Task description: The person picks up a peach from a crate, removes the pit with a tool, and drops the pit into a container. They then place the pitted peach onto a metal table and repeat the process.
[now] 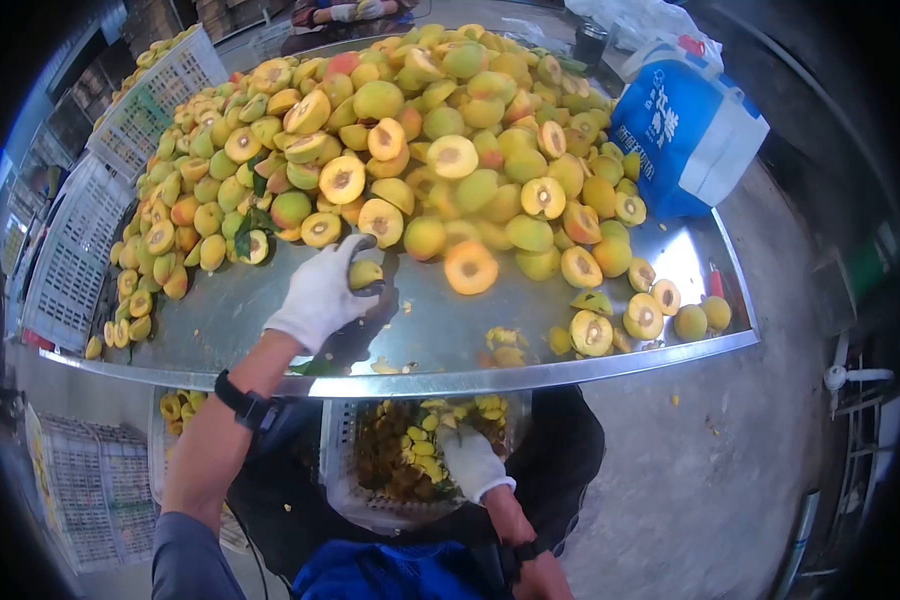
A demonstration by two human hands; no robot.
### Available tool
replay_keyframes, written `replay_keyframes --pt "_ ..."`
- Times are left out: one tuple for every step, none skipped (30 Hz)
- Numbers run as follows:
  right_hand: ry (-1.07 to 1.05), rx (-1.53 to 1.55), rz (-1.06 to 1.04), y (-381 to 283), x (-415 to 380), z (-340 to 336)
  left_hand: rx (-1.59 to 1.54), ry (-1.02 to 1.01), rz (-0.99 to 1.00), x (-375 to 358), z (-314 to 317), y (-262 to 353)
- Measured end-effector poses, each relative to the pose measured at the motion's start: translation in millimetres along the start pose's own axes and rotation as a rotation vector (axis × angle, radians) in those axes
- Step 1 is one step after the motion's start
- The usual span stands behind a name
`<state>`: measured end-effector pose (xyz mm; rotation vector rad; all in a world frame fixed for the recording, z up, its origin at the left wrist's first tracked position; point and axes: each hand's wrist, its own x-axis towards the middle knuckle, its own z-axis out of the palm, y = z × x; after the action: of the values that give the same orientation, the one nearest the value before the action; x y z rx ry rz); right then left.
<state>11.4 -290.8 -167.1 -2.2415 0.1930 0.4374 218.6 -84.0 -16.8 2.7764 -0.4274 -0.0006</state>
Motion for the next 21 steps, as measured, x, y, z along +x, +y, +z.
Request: replay_keyframes --pt "0.007 0.110 0.075 -10 -10 -7 -0.243 0.022 0.047 -11 -1 -13" --pt "0.029 0.024 -0.171 -6 -15 -7 -0.486 0.043 0.100 -22 -3 -25" --pt "-0.068 0.240 0.001 -6 -17 -7 -0.729 0.067 0.153 -33 -3 -31" --pt "-0.168 0.454 0.173 -23 -22 -16 -1.002 0.000 0.025 -56 -19 -22" --pt "-0.272 0.666 0.346 -34 -26 -20 -1.272 -0.069 -0.111 -87 -43 -8" --pt "-0.183 0.427 0.210 -27 -21 -10 -1.395 -0.026 -0.082 -112 -53 6" --pt "-0.092 0.189 0.072 -10 -13 7 -1.465 -0.038 -0.117 -133 -43 7" --pt "0.007 -0.045 -0.062 -3 -9 17 -1.535 -0.048 -0.154 -154 -34 9" --pt "-0.034 0.158 0.006 -11 -13 15 -1.612 -0.024 -0.202 -168 -21 10" --pt "-0.088 0.351 0.074 -23 -22 8 -1.645 0.030 -0.215 -184 7 4" --pt "-0.147 0.547 0.151 -31 -32 5 -1.702 0.045 -0.251 -195 25 2" --pt "-0.152 0.528 0.139 -36 -38 4 -1.759 0.061 -0.287 -207 43 0" --pt "-0.151 0.509 0.124 -39 -42 2 -1.842 0.042 -0.332 -208 51 3" --pt "-0.150 0.491 0.109 -42 -46 0 -1.552 0.029 -0.483 -201 65 6" --pt "-0.176 0.486 0.124 -44 -50 -2 -1.544 -0.015 -0.396 -201 94 -5" --pt "-0.205 0.483 0.138 -46 -54 -3 -1.541 -0.036 -0.374 -198 101 -3" --pt "-0.233 0.482 0.149 -47 -57 -3 -1.535 -0.056 -0.350 -195 105 3" --pt "-0.239 0.560 0.141 -50 -58 -3 -1.503 -0.108 -0.318 -192 107 7" --pt "-0.245 0.639 0.136 -51 -61 -1 -1.470 -0.162 -0.288 -191 111 12" --pt "-0.251 0.717 0.134 -52 -63 2 -1.438 -0.218 -0.260 -191 114 15" --pt "-0.257 0.795 0.132 -51 -65 2 -1.476 -0.242 -0.272 -193 117 17"
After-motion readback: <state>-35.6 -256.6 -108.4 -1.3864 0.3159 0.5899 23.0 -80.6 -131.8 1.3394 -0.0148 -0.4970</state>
